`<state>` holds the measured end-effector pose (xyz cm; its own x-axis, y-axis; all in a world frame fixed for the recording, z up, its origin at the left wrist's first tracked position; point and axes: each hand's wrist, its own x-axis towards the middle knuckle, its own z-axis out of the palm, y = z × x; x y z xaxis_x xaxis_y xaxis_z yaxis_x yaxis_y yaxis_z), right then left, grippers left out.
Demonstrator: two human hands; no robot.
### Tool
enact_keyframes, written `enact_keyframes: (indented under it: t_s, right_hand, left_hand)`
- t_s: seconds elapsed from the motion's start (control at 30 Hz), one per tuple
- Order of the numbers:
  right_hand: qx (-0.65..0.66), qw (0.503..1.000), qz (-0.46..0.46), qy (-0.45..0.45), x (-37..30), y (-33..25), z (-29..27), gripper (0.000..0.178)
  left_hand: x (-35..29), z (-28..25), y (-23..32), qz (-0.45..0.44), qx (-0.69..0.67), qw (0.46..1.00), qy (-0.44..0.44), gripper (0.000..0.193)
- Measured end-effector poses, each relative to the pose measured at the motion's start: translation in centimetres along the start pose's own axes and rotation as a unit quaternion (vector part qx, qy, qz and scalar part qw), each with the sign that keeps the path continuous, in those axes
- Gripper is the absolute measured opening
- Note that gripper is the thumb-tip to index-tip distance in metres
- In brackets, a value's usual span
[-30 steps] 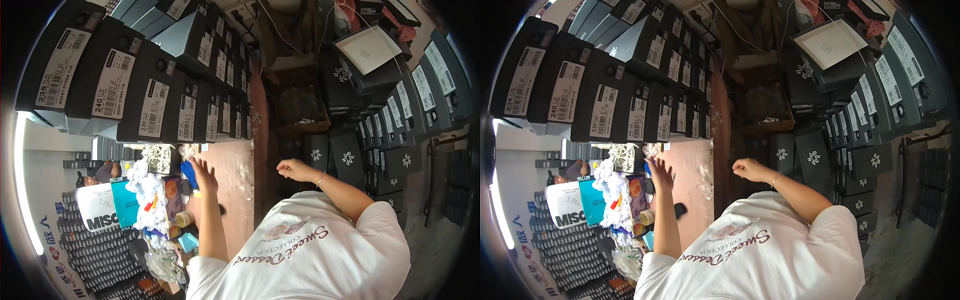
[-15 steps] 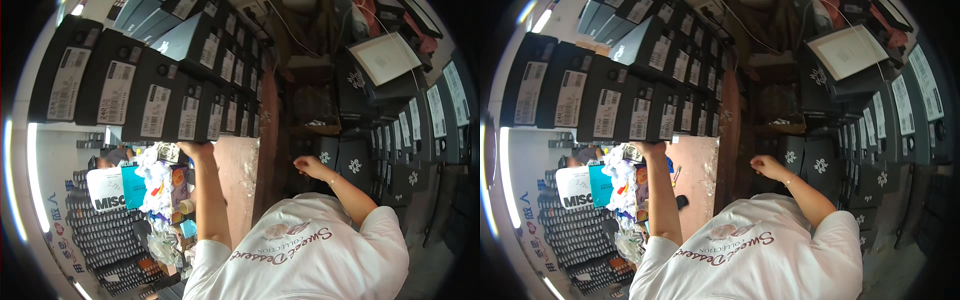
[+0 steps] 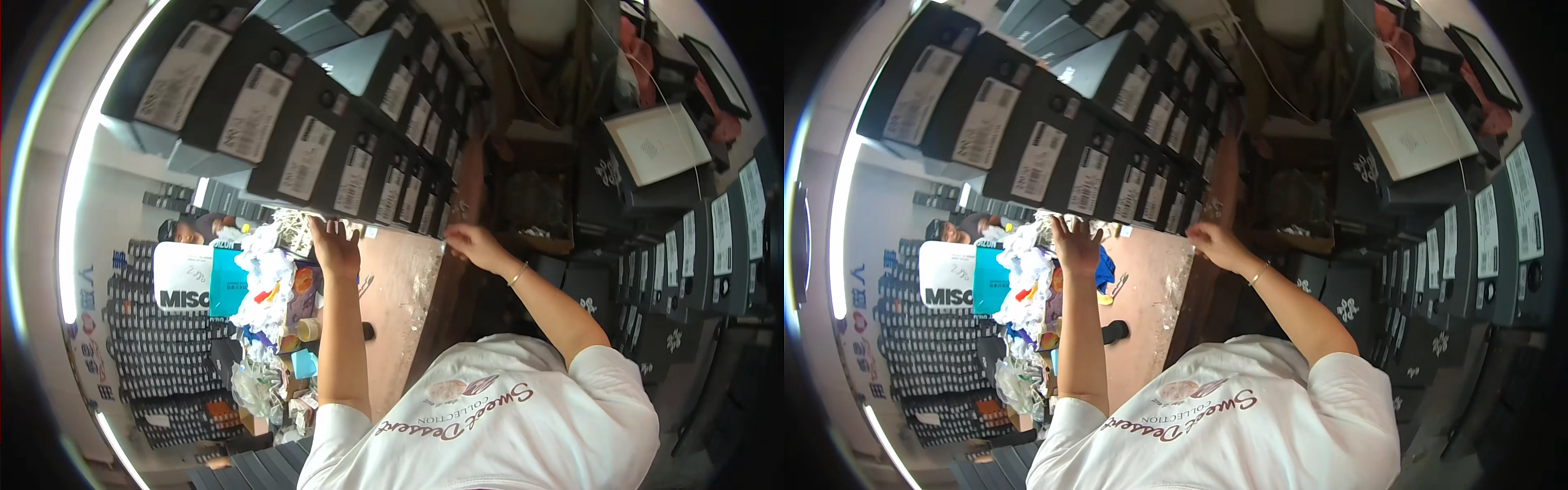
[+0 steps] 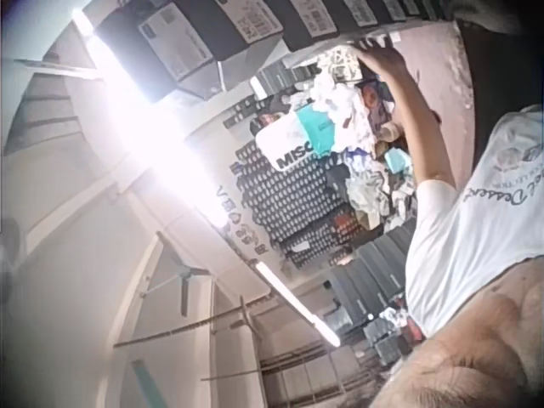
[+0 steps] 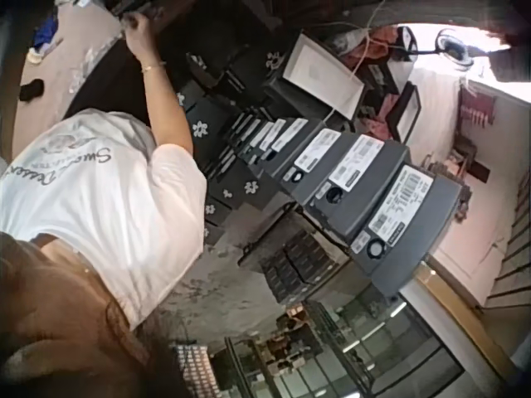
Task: Packaging high-heeled shoes into boxes with tissue paper and organizing the boxes.
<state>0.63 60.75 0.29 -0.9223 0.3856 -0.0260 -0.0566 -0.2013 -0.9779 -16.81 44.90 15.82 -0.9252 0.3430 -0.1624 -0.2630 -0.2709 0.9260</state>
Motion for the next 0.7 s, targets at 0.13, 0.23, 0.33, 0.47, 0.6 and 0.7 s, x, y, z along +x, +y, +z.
enact_keyframes:
  t_s: [0.13, 0.23, 0.33, 0.47, 0.6, 0.7]
  right_hand:
    - [-0.021, 0.976, -0.208, 0.058, 6.6, -11.1, -0.3, 0.025]
    - [-0.026, 0.939, -0.335, 0.071, 9.3, -20.8, 0.6, 0.026]
    - [-0.126, 0.905, -0.397, 0.080, 13.1, -25.2, 0.7, 0.028]
    - [-0.128, 0.880, -0.437, 0.135, 13.7, -29.7, 1.4, 0.039]
    - [-0.193, 0.853, -0.478, 0.083, 14.6, -36.2, 0.2, 0.051]
    - [-0.197, 0.910, -0.360, -0.061, 14.9, -38.5, 1.0, 0.052]
  left_hand:
    - [-0.7, 1.6, 4.3, 0.063, 0.006, 0.998, 0.004, 0.087]
    - [-1.1, 1.9, 7.2, 0.081, 0.011, 0.995, -0.049, 0.094]
    - [-0.8, 1.7, 8.1, 0.055, 0.002, 0.998, -0.035, 0.102]
    - [-0.2, 1.0, 8.4, 0.044, -0.008, 0.999, 0.014, 0.099]
    - [-1.3, 1.3, 11.4, 0.273, 0.026, 0.960, 0.058, 0.073]
    - [-2.4, 1.7, 15.0, 0.383, 0.096, 0.918, 0.019, 0.062]
